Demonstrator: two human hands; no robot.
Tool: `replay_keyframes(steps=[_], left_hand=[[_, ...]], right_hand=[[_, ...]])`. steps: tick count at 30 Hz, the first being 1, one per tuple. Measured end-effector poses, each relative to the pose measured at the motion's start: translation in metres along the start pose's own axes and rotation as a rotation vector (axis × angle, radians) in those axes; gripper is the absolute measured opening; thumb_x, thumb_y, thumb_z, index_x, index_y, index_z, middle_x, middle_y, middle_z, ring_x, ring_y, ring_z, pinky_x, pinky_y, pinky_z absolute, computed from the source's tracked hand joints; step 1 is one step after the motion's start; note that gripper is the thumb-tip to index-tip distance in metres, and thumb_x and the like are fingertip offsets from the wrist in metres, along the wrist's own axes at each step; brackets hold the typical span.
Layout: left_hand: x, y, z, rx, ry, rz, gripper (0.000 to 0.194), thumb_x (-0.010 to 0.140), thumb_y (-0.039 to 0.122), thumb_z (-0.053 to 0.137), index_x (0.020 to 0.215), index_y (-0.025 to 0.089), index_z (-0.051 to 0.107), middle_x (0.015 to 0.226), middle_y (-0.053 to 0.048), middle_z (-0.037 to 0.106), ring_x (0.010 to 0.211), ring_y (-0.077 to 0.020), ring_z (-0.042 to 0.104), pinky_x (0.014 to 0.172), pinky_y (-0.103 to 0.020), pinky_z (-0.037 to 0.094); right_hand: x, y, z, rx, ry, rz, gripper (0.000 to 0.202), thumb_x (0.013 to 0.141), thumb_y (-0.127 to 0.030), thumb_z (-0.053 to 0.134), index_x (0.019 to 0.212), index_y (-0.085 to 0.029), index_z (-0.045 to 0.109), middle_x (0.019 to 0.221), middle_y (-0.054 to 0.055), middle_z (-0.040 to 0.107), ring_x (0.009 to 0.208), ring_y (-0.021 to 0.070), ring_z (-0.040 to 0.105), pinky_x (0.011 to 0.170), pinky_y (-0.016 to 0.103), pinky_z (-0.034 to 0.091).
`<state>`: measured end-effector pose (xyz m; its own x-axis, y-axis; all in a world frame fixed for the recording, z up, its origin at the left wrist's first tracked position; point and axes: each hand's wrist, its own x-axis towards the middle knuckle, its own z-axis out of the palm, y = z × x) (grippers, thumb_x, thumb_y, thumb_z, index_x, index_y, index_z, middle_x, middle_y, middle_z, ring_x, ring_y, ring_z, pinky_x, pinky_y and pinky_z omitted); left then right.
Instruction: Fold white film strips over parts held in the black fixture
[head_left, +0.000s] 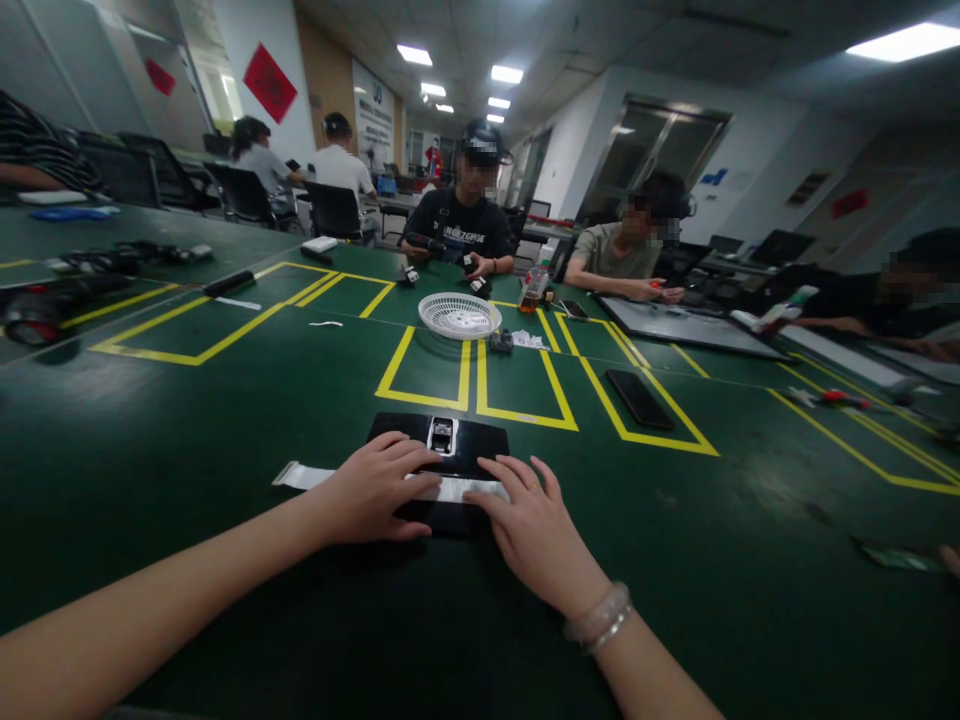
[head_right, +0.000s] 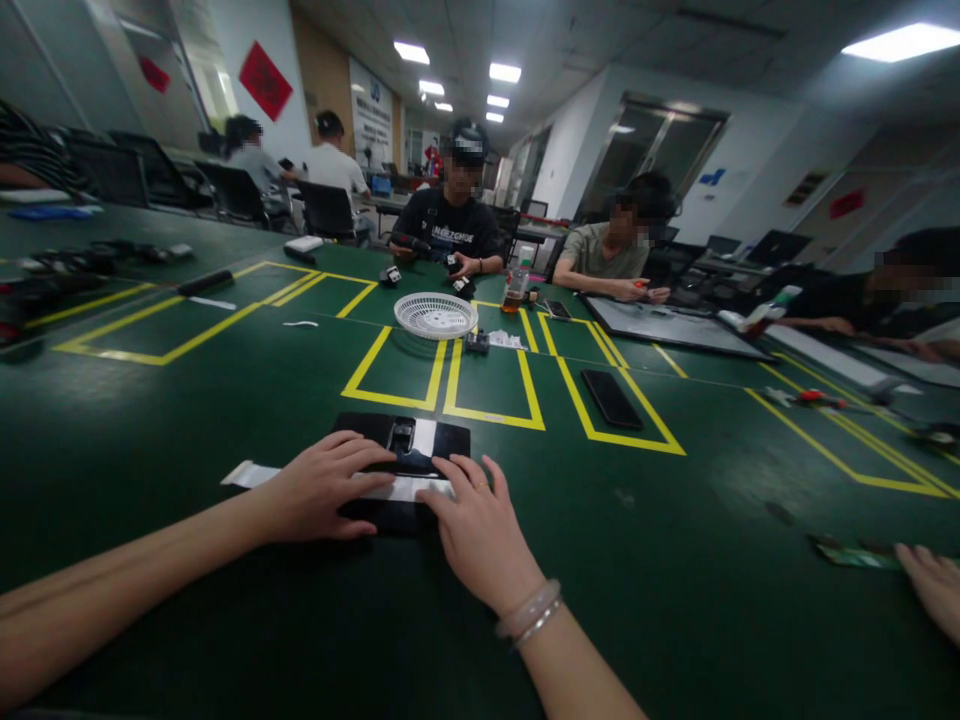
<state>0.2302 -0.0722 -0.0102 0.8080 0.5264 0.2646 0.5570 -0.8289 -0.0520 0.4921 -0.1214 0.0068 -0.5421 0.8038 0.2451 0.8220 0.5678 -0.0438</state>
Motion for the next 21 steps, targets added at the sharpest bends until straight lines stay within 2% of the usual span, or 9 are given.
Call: replay_keyframes(steps=[2,4,8,11,15,17,20,21], left_hand=[[0.0,0.0,0.002,-0.014,-0.027,-0.051,0.08,0.083,0.066,0.069,0.143,0.018,0.047,0.146,-0.013,0.042,0.132,-0.0333,0.041,0.113,-0.05,0.026],[0.001,-0.001,0.004,-0.05,-0.061,-0.083,0.089,0.084,0.07,0.064,0.15,0.016,0.038,0.148,-0.014,0.04,0.135,-0.0324,0.038,0.117,-0.049,0.021],[0.004,-0.007,0.001,-0.157,-0.038,-0.085,0.086,0.078,0.064,0.072,0.144,0.017,0.044,0.136,-0.012,0.052,0.127,-0.0304,0.048,0.12,-0.049,0.017],[0.0,-0.021,-0.006,-0.185,0.012,-0.109,0.089,0.07,0.06,0.079,0.142,0.018,0.046,0.131,-0.011,0.056,0.121,-0.031,0.052,0.12,-0.052,0.015],[-0.019,-0.06,-0.015,-0.102,0.102,-0.243,0.084,0.075,0.06,0.073,0.141,0.016,0.047,0.133,-0.013,0.055,0.123,-0.0329,0.05,0.118,-0.056,0.013],[-0.033,-0.086,-0.016,-0.049,0.193,-0.373,0.083,0.077,0.066,0.064,0.138,0.012,0.051,0.13,-0.015,0.057,0.119,-0.0336,0.051,0.114,-0.056,0.019],[-0.062,-0.127,-0.011,0.009,0.392,-0.625,0.089,0.076,0.077,0.049,0.129,0.007,0.059,0.118,-0.018,0.062,0.103,-0.0312,0.058,0.093,-0.05,0.037],[-0.073,-0.141,-0.007,0.03,0.462,-0.693,0.089,0.076,0.079,0.048,0.125,0.005,0.061,0.112,-0.018,0.064,0.097,-0.0297,0.059,0.084,-0.046,0.038]], right_hand=[[0.001,0.001,-0.001,0.019,0.028,0.012,0.039,0.094,-0.015,0.048,0.128,-0.032,0.059,0.142,0.005,0.055,0.134,0.0263,0.044,0.115,0.057,0.024],[0.002,0.002,-0.002,0.04,0.058,0.024,0.039,0.095,-0.015,0.047,0.129,-0.03,0.058,0.139,0.005,0.058,0.132,0.0254,0.046,0.115,0.056,0.024],[0.002,0.004,-0.005,0.072,0.098,0.022,0.037,0.095,-0.016,0.047,0.127,-0.03,0.06,0.134,0.005,0.061,0.13,0.0257,0.048,0.114,0.056,0.024],[0.002,0.005,-0.008,0.078,0.137,0.024,0.037,0.094,-0.016,0.047,0.126,-0.03,0.06,0.135,0.005,0.06,0.13,0.0262,0.048,0.112,0.057,0.026],[0.002,0.007,-0.009,0.08,0.183,0.021,0.033,0.094,-0.017,0.049,0.121,-0.03,0.063,0.137,0.006,0.059,0.129,0.026,0.049,0.112,0.055,0.028],[0.001,0.007,-0.008,0.105,0.183,0.021,0.031,0.094,-0.017,0.051,0.118,-0.03,0.065,0.136,0.006,0.059,0.129,0.026,0.049,0.112,0.054,0.027],[0.002,0.009,-0.006,0.19,0.171,0.031,0.02,0.092,-0.02,0.057,0.106,-0.03,0.067,0.13,0.005,0.062,0.127,0.0264,0.051,0.111,0.055,0.026],[0.002,0.01,-0.005,0.229,0.164,0.038,0.015,0.092,-0.022,0.059,0.102,-0.029,0.067,0.126,0.004,0.064,0.124,0.0258,0.052,0.111,0.055,0.026]])
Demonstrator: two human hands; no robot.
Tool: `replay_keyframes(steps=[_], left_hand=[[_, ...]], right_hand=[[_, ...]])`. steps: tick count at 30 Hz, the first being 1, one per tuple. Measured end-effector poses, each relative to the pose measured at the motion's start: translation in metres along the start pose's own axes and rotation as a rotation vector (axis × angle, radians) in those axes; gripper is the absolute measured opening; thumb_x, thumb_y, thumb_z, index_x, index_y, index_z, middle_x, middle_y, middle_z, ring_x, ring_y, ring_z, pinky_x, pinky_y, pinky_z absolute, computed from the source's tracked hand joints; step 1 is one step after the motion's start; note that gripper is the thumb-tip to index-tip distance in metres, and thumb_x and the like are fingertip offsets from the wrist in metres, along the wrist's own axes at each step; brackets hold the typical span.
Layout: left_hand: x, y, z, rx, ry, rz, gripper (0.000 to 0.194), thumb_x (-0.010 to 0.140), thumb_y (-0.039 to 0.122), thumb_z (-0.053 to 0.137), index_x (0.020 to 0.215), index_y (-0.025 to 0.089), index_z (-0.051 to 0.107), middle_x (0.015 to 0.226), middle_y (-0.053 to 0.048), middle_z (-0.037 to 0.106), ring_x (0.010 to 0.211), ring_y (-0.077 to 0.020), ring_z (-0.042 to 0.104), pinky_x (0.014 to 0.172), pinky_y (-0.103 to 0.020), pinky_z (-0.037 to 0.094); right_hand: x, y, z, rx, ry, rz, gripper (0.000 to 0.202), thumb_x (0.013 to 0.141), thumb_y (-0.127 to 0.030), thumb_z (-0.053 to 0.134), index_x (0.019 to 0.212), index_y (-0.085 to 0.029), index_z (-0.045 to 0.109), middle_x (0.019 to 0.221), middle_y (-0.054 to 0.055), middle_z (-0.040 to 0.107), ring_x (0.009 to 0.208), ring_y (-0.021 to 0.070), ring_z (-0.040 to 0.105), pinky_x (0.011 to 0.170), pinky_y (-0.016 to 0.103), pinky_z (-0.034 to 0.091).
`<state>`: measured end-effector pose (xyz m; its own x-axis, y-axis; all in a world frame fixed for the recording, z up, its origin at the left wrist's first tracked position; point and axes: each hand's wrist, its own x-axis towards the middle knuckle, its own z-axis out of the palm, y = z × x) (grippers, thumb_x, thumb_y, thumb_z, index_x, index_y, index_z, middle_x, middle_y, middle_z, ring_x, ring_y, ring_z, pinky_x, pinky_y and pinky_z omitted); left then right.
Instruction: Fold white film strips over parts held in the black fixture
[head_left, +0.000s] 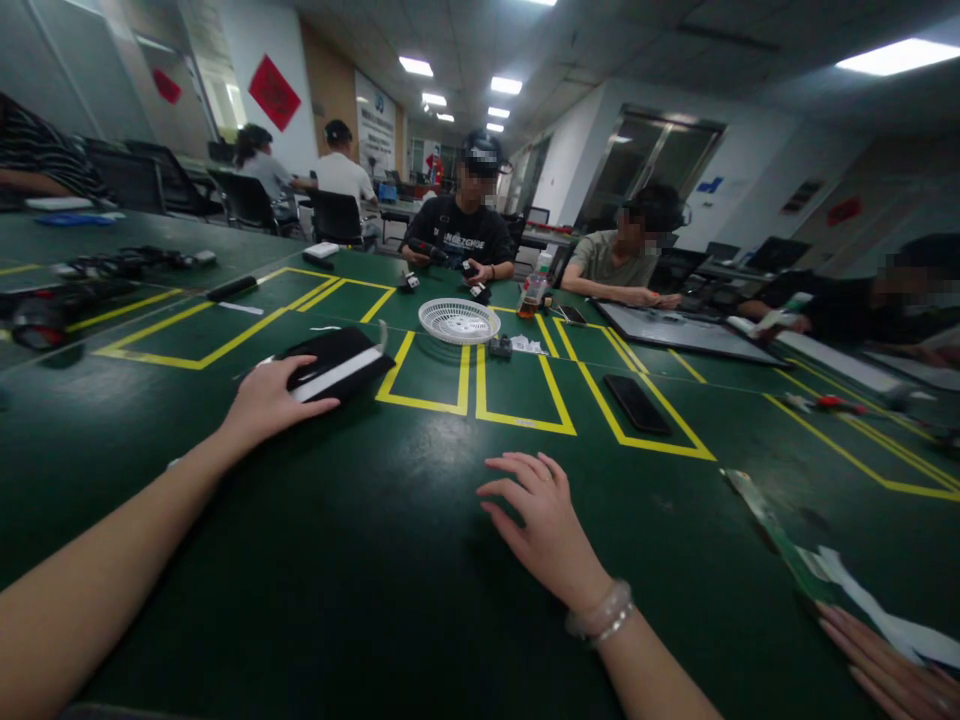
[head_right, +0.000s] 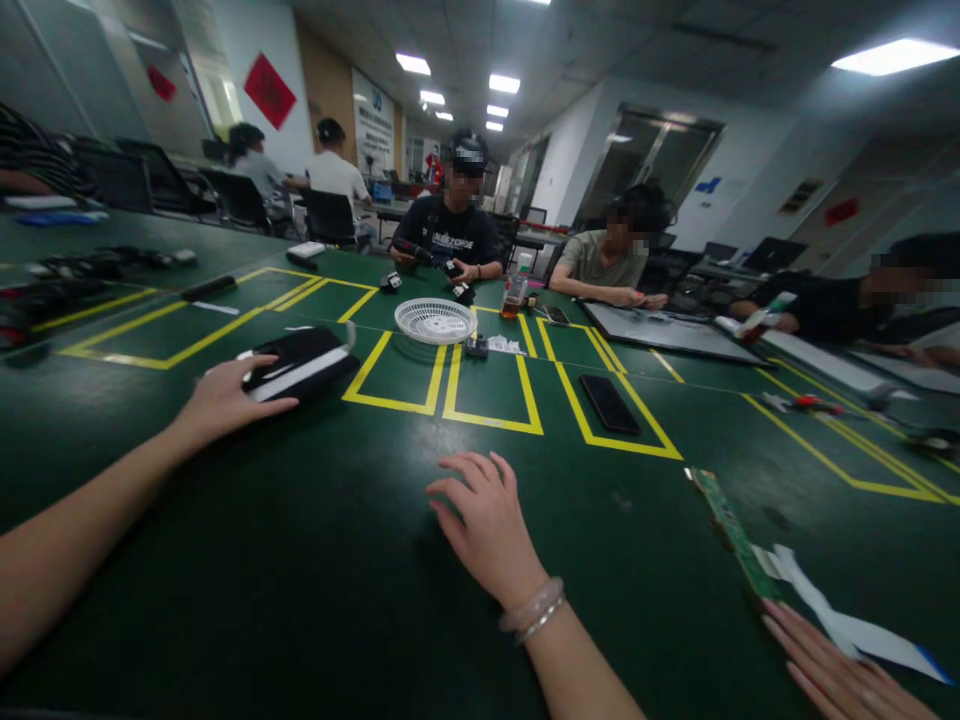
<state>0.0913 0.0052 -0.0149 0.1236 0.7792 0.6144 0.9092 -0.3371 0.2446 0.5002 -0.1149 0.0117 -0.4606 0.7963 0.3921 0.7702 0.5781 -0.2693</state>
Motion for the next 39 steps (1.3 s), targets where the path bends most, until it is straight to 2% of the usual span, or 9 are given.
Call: replay_keyframes(steps=[3,6,11,19,24,28,32,36,39], left_hand=[[-0.004,-0.053,0.0,0.048,0.183,-0.082,0.084,0.074,0.076,0.052,0.114,0.004,0.065,0.086,-0.011,0.068,0.097,-0.0302,0.059,0.075,-0.041,0.031],[-0.011,-0.095,-0.004,0.111,0.286,-0.075,0.073,0.07,0.072,0.058,0.099,0.005,0.068,0.059,-0.005,0.06,0.114,-0.0389,0.051,0.079,-0.044,0.022],[-0.022,-0.126,-0.014,0.146,0.326,-0.068,0.063,0.065,0.068,0.062,0.082,0.008,0.066,0.044,-0.005,0.047,0.129,-0.0462,0.036,0.076,-0.047,0.014],[-0.016,-0.103,-0.023,0.057,0.332,0.135,0.046,0.075,0.054,0.053,0.066,0.009,0.061,0.048,-0.008,0.05,0.135,-0.0437,0.027,0.076,-0.052,0.014],[-0.015,-0.106,-0.022,0.14,0.307,0.106,0.057,0.075,0.057,0.053,0.045,0.009,0.042,0.048,-0.012,0.048,0.136,-0.0455,0.019,0.073,-0.051,0.014],[-0.017,-0.11,-0.021,0.137,0.296,0.145,0.056,0.077,0.054,0.051,0.045,0.009,0.039,0.041,-0.007,0.039,0.132,-0.0429,0.03,0.073,-0.049,0.014],[-0.013,-0.092,-0.017,0.065,0.214,0.063,0.051,0.079,0.056,0.044,0.055,0.012,0.053,0.045,-0.006,0.042,0.116,-0.0374,0.049,0.075,-0.047,0.022],[-0.004,-0.057,-0.009,0.022,-0.014,-0.055,0.049,0.086,0.051,0.045,0.09,0.009,0.07,0.065,-0.01,0.059,0.087,-0.0319,0.06,0.072,-0.04,0.037],[0.001,-0.017,-0.005,-0.068,-0.226,-0.021,0.047,0.091,0.047,0.051,0.118,0.012,0.066,0.085,-0.011,0.066,0.072,-0.0269,0.062,0.064,-0.034,0.046]], right_hand=[[0.001,0.002,0.001,0.117,-0.018,0.03,0.006,0.093,-0.023,0.059,0.093,-0.027,0.064,0.109,0.002,0.069,0.111,0.0221,0.059,0.109,0.052,0.028],[0.003,0.003,0.001,0.181,-0.024,0.046,0.006,0.094,-0.022,0.058,0.092,-0.026,0.061,0.099,0.001,0.068,0.105,0.0197,0.06,0.109,0.05,0.028],[0.002,0.003,0.002,0.193,-0.01,0.072,0.004,0.09,-0.023,0.064,0.091,-0.026,0.063,0.097,0.001,0.068,0.102,0.0207,0.061,0.108,0.051,0.029],[0.003,0.003,0.001,0.133,-0.006,0.05,0.003,0.089,-0.028,0.067,0.086,-0.027,0.067,0.095,0.001,0.069,0.103,0.0221,0.061,0.108,0.053,0.03],[0.001,0.005,0.003,0.12,-0.001,0.054,0.002,0.087,-0.029,0.069,0.086,-0.028,0.068,0.095,0.001,0.069,0.101,0.0223,0.062,0.107,0.053,0.031],[0.0,0.006,0.006,0.094,0.014,0.039,0.001,0.088,-0.029,0.068,0.087,-0.028,0.068,0.097,0.002,0.069,0.102,0.0222,0.062,0.107,0.053,0.032],[0.002,0.002,0.002,0.052,0.012,0.025,0.011,0.093,-0.031,0.061,0.085,-0.027,0.067,0.096,0.0,0.069,0.101,0.0197,0.062,0.108,0.05,0.031],[0.002,-0.001,-0.002,0.058,-0.026,0.019,0.03,0.1,-0.028,0.047,0.076,-0.024,0.065,0.094,0.0,0.068,0.1,0.0183,0.061,0.108,0.049,0.031],[0.001,0.0,-0.001,0.047,-0.006,0.012,0.017,0.097,-0.03,0.052,0.091,-0.026,0.067,0.106,0.003,0.068,0.108,0.0212,0.06,0.109,0.051,0.032]])
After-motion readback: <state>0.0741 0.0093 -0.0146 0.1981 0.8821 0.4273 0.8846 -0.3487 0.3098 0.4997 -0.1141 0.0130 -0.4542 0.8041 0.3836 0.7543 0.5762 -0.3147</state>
